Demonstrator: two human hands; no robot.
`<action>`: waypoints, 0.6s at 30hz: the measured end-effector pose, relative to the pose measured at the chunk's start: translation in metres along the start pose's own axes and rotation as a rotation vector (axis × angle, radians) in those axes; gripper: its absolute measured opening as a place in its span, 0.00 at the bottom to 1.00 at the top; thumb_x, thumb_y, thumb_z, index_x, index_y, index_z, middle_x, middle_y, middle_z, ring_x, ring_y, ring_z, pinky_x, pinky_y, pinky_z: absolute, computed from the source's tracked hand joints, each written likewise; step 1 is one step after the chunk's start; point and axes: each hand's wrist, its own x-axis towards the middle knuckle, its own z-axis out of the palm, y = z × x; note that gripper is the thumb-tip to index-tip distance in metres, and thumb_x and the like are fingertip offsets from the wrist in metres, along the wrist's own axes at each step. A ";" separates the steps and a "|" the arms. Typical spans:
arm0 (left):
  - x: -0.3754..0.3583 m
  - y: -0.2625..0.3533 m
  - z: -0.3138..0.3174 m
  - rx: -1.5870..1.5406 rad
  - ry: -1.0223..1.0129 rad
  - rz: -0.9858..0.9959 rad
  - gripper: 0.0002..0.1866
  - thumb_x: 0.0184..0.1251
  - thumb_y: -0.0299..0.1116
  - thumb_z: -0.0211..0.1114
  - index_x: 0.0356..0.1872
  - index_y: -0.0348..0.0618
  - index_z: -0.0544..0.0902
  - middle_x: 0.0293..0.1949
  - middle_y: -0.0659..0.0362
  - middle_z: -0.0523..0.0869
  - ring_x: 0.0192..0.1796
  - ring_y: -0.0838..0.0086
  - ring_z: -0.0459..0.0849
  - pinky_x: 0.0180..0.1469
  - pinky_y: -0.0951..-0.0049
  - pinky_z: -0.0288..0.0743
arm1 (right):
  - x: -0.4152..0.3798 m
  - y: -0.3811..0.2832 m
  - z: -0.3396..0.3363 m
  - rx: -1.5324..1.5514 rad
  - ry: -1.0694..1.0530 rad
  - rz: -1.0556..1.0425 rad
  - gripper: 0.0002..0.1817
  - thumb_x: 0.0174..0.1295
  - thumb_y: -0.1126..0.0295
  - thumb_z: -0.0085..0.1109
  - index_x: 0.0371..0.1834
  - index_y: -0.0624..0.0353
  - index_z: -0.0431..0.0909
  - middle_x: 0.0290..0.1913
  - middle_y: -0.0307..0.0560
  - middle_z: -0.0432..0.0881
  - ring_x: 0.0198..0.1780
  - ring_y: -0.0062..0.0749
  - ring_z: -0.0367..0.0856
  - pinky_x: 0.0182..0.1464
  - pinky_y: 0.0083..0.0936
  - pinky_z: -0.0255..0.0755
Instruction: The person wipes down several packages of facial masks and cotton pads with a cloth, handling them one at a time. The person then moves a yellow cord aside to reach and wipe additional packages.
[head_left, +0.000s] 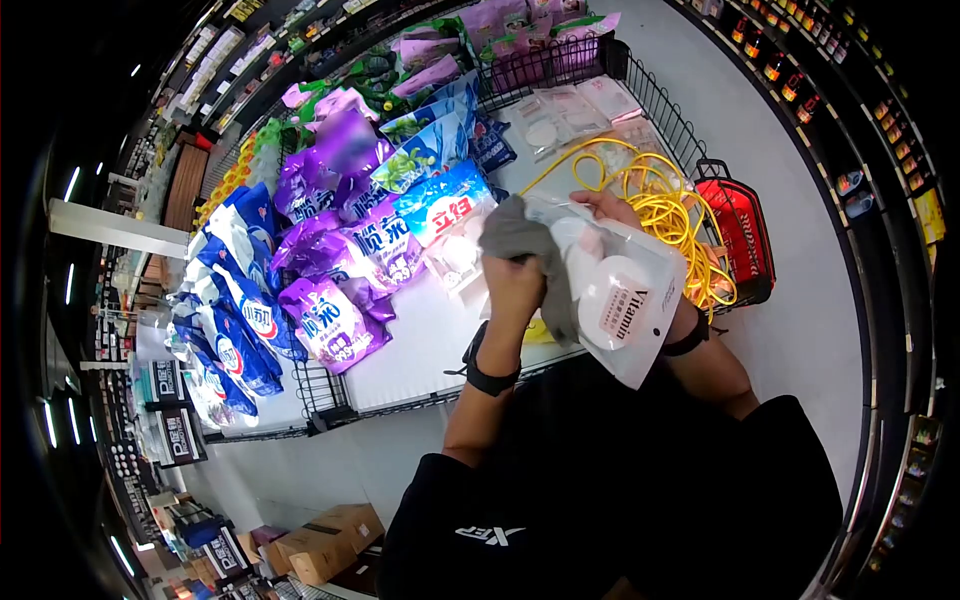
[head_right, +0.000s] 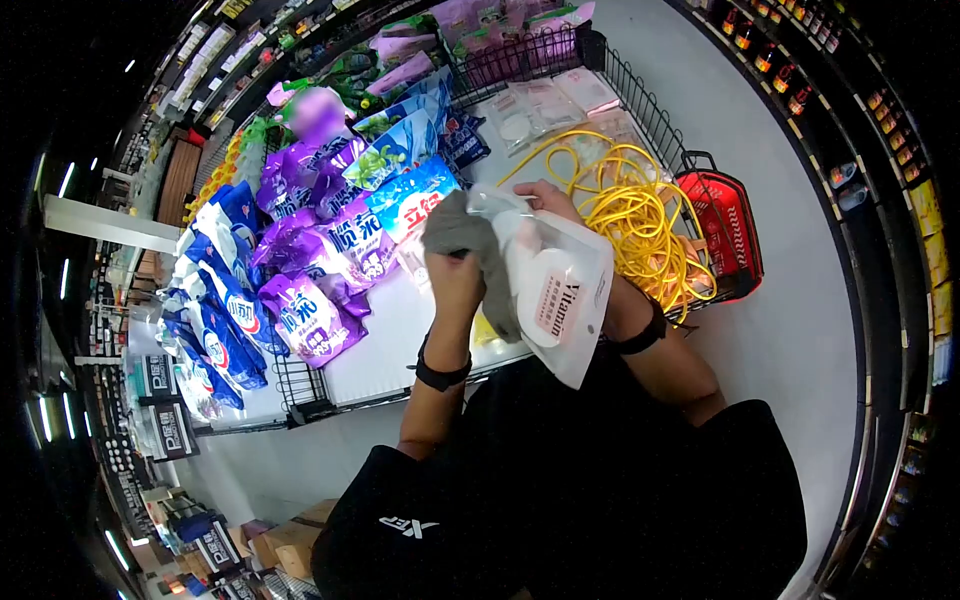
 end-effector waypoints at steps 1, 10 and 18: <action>0.001 0.003 -0.008 0.113 0.012 0.043 0.18 0.49 0.16 0.57 0.44 0.32 0.83 0.48 0.49 0.84 0.56 0.58 0.81 0.64 0.63 0.71 | 0.002 0.010 -0.012 -0.117 0.032 -0.028 0.30 0.74 0.46 0.45 0.66 0.59 0.72 0.50 0.52 0.82 0.51 0.39 0.83 0.55 0.35 0.77; 0.008 0.015 -0.026 0.268 0.177 0.271 0.24 0.53 0.20 0.64 0.55 0.31 0.79 0.48 0.48 0.84 0.54 0.57 0.83 0.63 0.59 0.72 | -0.042 -0.016 0.013 -0.029 0.251 0.047 0.30 0.60 0.71 0.73 0.64 0.61 0.71 0.56 0.45 0.82 0.55 0.31 0.82 0.58 0.32 0.79; -0.008 -0.002 -0.034 -0.121 -0.105 -0.179 0.13 0.66 0.25 0.63 0.51 0.36 0.80 0.48 0.57 0.86 0.47 0.73 0.85 0.48 0.69 0.79 | -0.042 -0.027 0.003 -0.201 0.212 -0.060 0.27 0.60 0.70 0.73 0.61 0.63 0.72 0.51 0.46 0.83 0.49 0.29 0.84 0.52 0.28 0.81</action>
